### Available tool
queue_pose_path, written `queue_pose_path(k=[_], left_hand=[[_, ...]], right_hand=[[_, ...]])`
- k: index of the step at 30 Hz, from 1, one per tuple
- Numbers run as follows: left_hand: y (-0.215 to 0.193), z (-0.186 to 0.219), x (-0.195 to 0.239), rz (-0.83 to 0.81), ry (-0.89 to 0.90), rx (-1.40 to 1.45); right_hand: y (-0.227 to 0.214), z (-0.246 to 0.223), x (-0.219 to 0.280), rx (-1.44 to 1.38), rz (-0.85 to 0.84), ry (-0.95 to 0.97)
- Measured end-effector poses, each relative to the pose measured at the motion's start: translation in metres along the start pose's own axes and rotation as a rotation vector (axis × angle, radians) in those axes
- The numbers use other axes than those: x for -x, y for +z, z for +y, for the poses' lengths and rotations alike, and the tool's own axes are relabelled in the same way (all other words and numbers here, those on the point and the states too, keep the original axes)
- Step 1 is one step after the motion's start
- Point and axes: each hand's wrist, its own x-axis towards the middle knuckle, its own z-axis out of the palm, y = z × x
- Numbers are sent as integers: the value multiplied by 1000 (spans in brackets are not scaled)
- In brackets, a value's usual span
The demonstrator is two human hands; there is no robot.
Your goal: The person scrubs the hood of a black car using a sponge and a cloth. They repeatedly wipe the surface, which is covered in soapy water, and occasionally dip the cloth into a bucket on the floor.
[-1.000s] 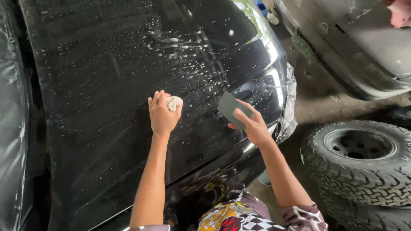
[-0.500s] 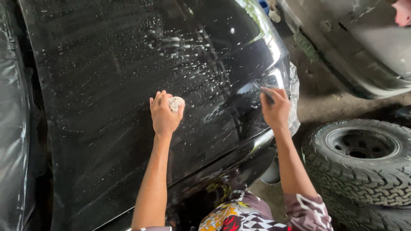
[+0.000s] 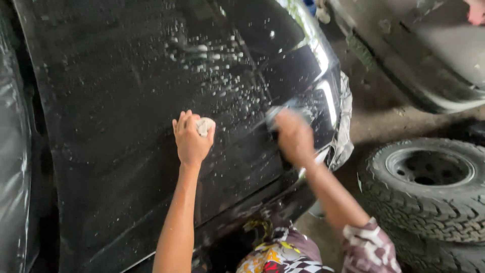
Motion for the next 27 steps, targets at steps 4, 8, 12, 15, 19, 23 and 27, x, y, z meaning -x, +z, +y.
queue_pose_path(k=[4, 8, 12, 15, 19, 23, 27], left_hand=[[-3, 2, 0, 6, -54, 68], [-4, 1, 0, 18, -40, 77], [4, 3, -1, -2, -34, -14], [0, 0, 1, 11, -47, 65], [-2, -1, 4, 26, -54, 119], [4, 1, -2, 20, -14, 9], [0, 2, 2, 12, -46, 58]], right_hand=[[39, -64, 37, -61, 173, -425], [-9, -28, 2, 114, 11, -266], [-2, -28, 8, -27, 106, -131], [64, -84, 53, 18, 238, -475], [-19, -55, 9, -81, 192, -382], [-5, -27, -3, 160, 81, -143], [57, -87, 52, 117, 305, -434]])
